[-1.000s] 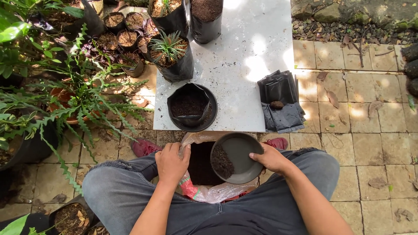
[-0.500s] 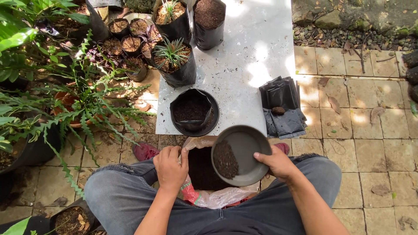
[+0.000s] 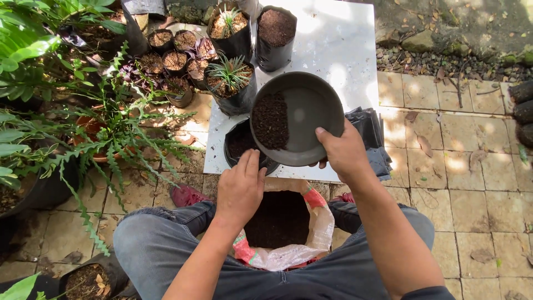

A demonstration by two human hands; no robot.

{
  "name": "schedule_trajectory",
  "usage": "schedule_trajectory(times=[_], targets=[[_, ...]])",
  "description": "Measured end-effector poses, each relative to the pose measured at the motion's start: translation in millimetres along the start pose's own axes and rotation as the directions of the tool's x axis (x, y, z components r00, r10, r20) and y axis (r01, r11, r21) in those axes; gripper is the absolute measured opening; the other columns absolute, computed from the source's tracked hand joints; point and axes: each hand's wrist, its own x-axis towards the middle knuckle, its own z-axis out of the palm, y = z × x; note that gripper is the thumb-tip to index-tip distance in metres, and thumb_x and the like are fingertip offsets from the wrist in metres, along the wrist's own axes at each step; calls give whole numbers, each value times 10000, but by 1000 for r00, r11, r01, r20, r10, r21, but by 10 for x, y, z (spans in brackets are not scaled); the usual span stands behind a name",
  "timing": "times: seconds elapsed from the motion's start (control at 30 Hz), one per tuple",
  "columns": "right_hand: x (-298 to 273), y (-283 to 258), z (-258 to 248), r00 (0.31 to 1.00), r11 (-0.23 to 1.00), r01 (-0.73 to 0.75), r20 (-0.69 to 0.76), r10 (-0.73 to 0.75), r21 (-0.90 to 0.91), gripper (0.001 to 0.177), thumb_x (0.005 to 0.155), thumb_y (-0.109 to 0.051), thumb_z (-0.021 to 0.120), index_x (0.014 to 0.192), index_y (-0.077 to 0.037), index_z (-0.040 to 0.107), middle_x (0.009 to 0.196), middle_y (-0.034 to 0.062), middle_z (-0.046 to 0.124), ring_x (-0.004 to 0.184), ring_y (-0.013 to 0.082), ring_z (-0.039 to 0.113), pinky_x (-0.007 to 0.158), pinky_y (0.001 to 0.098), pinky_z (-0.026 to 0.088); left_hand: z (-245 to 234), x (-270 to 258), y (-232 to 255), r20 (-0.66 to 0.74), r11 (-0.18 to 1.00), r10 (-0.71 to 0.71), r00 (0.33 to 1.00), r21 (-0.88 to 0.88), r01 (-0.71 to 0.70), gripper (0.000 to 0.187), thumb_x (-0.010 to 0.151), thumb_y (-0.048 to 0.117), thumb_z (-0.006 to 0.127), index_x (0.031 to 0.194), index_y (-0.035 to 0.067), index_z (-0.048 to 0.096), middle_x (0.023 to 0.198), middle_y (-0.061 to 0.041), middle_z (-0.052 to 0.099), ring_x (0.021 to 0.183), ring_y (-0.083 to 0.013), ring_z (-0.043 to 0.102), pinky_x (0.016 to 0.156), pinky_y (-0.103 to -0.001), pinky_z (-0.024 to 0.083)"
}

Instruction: Filling a black plastic polybag with soil from a larger bag using a small bowl as a scoop.

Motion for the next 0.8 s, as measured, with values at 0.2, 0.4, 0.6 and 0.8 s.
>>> schedule_trajectory(times=[0.2, 0.4, 0.6, 0.8], targets=[[104, -143, 149, 998, 982, -30, 55, 40, -184, 192, 998, -86, 575, 1173, -12, 604, 790, 243, 659, 508, 353, 713, 399, 352, 600, 187, -127, -35, 6, 997, 70, 998, -21, -70, 361, 909, 143, 616, 1267, 100, 599, 1079, -75, 650, 676, -247, 668, 572, -365, 447], [-141, -613, 341, 997, 932, 13, 74, 15, -363, 372, 1023, -125, 504, 1361, 31, 522, 985, 282, 666, 601, 350, 741, 518, 361, 631, 178, -144, -38, -14, 993, 91, 996, -69, -92, 316, 881, 125, 621, 1197, 136, 635, 1062, -42, 670, 684, -218, 676, 609, -358, 458], [-111, -668, 422, 993, 903, 25, 118, 28, -429, 417, 1029, -139, 487, 1417, 13, 485, 1066, 284, 669, 647, 365, 752, 565, 381, 640, 140, -104, -44, -45, 991, 71, 996, -110, -76, 294, 906, 120, 597, 1194, 140, 651, 1076, -28, 683, 703, -208, 684, 629, -344, 457], [-86, -720, 464, 992, 893, 29, 124, 30, -448, 381, 1029, -105, 456, 1385, 16, 518, 1028, 271, 681, 648, 355, 752, 600, 374, 639, -16, 210, -435, -83, 930, -353, 932, -139, 340, 200, 977, 185, 618, 1140, 74, 649, 1012, -106, 613, 854, -328, 678, 691, -407, 543]])
